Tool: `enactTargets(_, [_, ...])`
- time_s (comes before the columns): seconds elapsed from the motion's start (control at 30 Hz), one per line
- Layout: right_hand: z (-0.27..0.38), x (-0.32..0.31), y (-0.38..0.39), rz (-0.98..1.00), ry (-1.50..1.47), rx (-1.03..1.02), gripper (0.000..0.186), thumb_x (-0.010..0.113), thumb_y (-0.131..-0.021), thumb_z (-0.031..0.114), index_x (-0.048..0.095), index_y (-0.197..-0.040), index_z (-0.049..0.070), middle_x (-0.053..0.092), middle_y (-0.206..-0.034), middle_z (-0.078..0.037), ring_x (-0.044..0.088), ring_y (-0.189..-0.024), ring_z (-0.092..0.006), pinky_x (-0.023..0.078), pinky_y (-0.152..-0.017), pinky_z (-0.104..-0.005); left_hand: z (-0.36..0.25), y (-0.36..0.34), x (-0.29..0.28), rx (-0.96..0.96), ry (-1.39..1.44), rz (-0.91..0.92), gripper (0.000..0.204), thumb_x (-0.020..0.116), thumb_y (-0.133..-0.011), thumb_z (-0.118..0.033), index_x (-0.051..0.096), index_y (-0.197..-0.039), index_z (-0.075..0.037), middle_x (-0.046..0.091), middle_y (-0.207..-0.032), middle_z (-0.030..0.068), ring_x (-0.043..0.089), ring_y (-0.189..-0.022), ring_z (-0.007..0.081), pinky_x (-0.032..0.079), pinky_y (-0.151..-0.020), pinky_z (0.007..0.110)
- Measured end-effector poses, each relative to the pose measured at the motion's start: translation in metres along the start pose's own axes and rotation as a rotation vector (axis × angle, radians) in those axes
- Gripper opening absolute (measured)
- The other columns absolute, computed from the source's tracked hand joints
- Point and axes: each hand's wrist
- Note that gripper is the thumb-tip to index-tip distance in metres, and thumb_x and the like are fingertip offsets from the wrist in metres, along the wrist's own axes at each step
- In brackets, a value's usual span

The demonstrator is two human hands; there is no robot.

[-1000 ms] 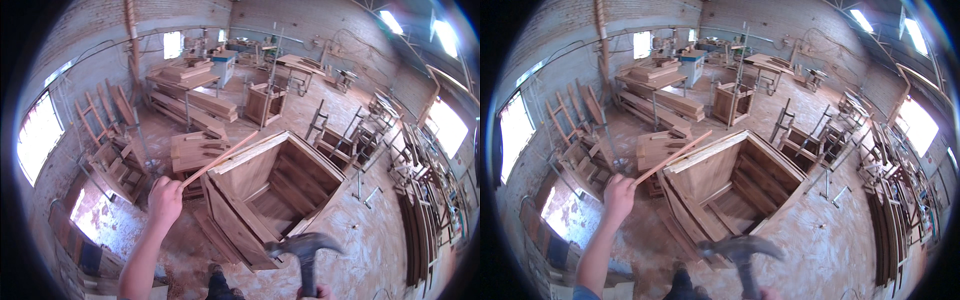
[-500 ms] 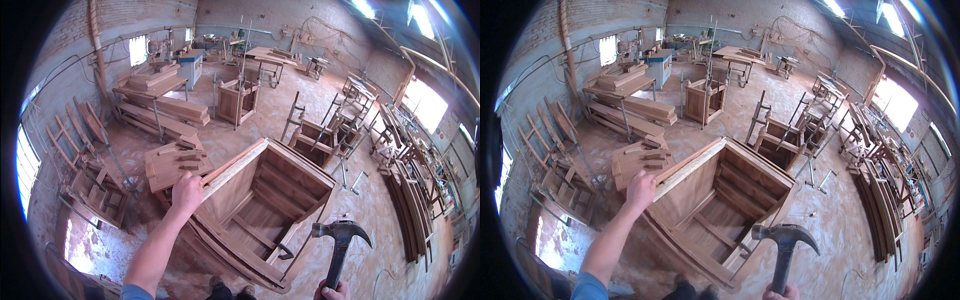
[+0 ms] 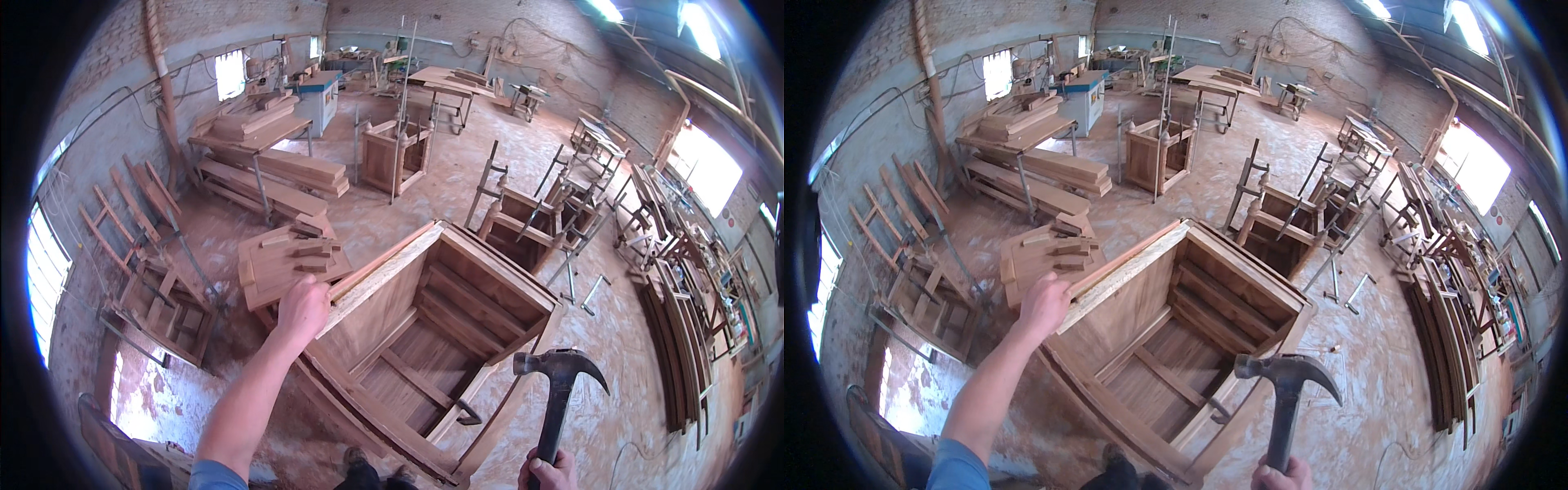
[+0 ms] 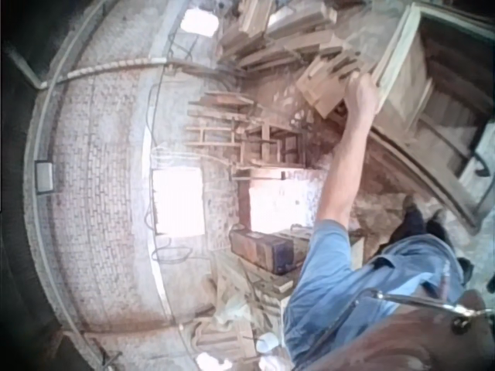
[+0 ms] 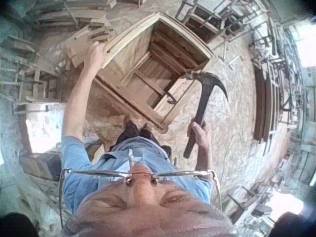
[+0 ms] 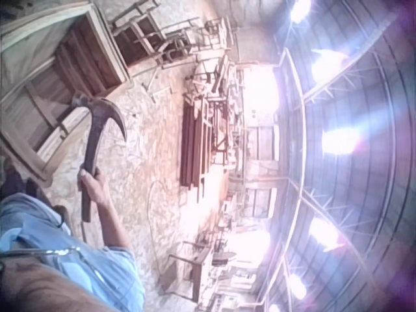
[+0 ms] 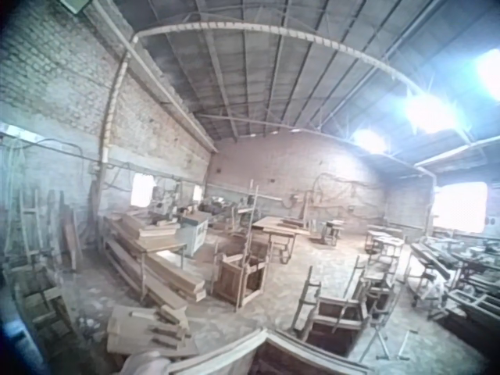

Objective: The person applies a liquid substance to the joints of a wooden frame and a wooden box using a brush, and then uses a hammer to tap wooden strips into place on the box.

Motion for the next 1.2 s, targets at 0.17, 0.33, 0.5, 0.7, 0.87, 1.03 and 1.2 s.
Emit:
enactTargets(0.17, [0.022, -0.001, -0.019, -0.063, 0.109, 0.072, 0.026, 0.061, -0.092, 0.023, 0.058, -0.105, 0.001, 0.060, -0.067, -0.005, 0.055, -0.051, -0.0124, 0.046, -0.047, -0.0261, 0.000, -0.022, -0.010, -0.003, -0.165, 0.282, 0.013, 0.063, -0.080, -0.011, 0.071, -0.082, -0.001, 0.067, -0.089, 0.0213, 0.067, -0.087, 0.0380, 0.054, -0.076, 0.047])
enactTargets(0.33, [0.038, 0.004, -0.050, -0.041, 0.113, -0.038, 0.035, 0.061, -0.095, 0.030, 0.056, -0.111, -0.001, 0.060, -0.068, -0.005, 0.053, -0.051, -0.0109, 0.044, -0.045, -0.0249, -0.013, -0.043, -0.032, -0.128, -0.243, 0.563, 0.020, 0.060, -0.081, -0.009, 0.073, -0.092, 0.001, 0.069, -0.099, 0.0241, 0.067, -0.095, 0.0383, 0.054, -0.080, 0.046])
enactTargets(0.5, [0.052, 0.013, -0.079, -0.005, 0.121, -0.043, 0.029, 0.059, -0.097, 0.025, 0.057, -0.111, 0.000, 0.059, -0.069, -0.004, 0.053, -0.052, -0.0101, 0.044, -0.047, -0.0232, -0.013, -0.044, -0.030, -0.115, -0.242, 0.595, 0.019, 0.060, -0.081, -0.009, 0.073, -0.091, -0.001, 0.069, -0.097, 0.0228, 0.068, -0.093, 0.0378, 0.054, -0.079, 0.046])
enactTargets(0.7, [0.051, 0.025, -0.113, 0.004, 0.044, -0.085, 0.025, 0.055, -0.097, 0.025, 0.050, -0.100, 0.000, 0.056, -0.063, -0.010, 0.056, -0.043, -0.0184, 0.046, -0.038, -0.0287, -0.002, -0.040, -0.018, -0.074, -0.206, 0.558, 0.016, 0.061, -0.080, -0.011, 0.074, -0.087, -0.003, 0.069, -0.091, 0.0217, 0.068, -0.088, 0.0382, 0.054, -0.077, 0.047])
enactTargets(0.87, [0.058, 0.031, -0.124, 0.052, 0.064, -0.101, 0.024, 0.056, -0.096, 0.024, 0.051, -0.097, 0.001, 0.057, -0.063, -0.009, 0.055, -0.043, -0.0170, 0.046, -0.040, -0.0276, 0.005, -0.036, -0.013, -0.003, -0.195, 0.499, 0.015, 0.062, -0.078, -0.011, 0.073, -0.082, -0.001, 0.068, -0.085, 0.0221, 0.067, -0.083, 0.0393, 0.054, -0.074, 0.048])
enactTargets(1.03, [0.072, 0.039, -0.131, 0.047, 0.114, -0.124, 0.025, 0.059, -0.094, 0.024, 0.054, -0.094, 0.000, 0.058, -0.063, -0.008, 0.056, -0.045, -0.0152, 0.045, -0.042, -0.0258, 0.005, -0.030, -0.012, 0.040, -0.204, 0.458, 0.014, 0.061, -0.077, -0.010, 0.071, -0.078, 0.001, 0.068, -0.082, 0.0231, 0.067, -0.081, 0.0396, 0.054, -0.072, 0.048])
enactTargets(1.2, [0.080, 0.047, -0.141, 0.037, 0.116, -0.113, 0.024, 0.060, -0.094, 0.022, 0.054, -0.095, -0.001, 0.059, -0.064, -0.008, 0.056, -0.045, -0.0145, 0.045, -0.042, -0.0255, 0.006, -0.028, -0.014, 0.059, -0.180, 0.440, 0.015, 0.060, -0.077, -0.009, 0.070, -0.078, 0.002, 0.067, -0.081, 0.0236, 0.067, -0.081, 0.0394, 0.053, -0.074, 0.048])
Point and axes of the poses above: each hand's wrist, its own y-axis away from the middle knuckle, its own x-axis out of the palm, z = x × y
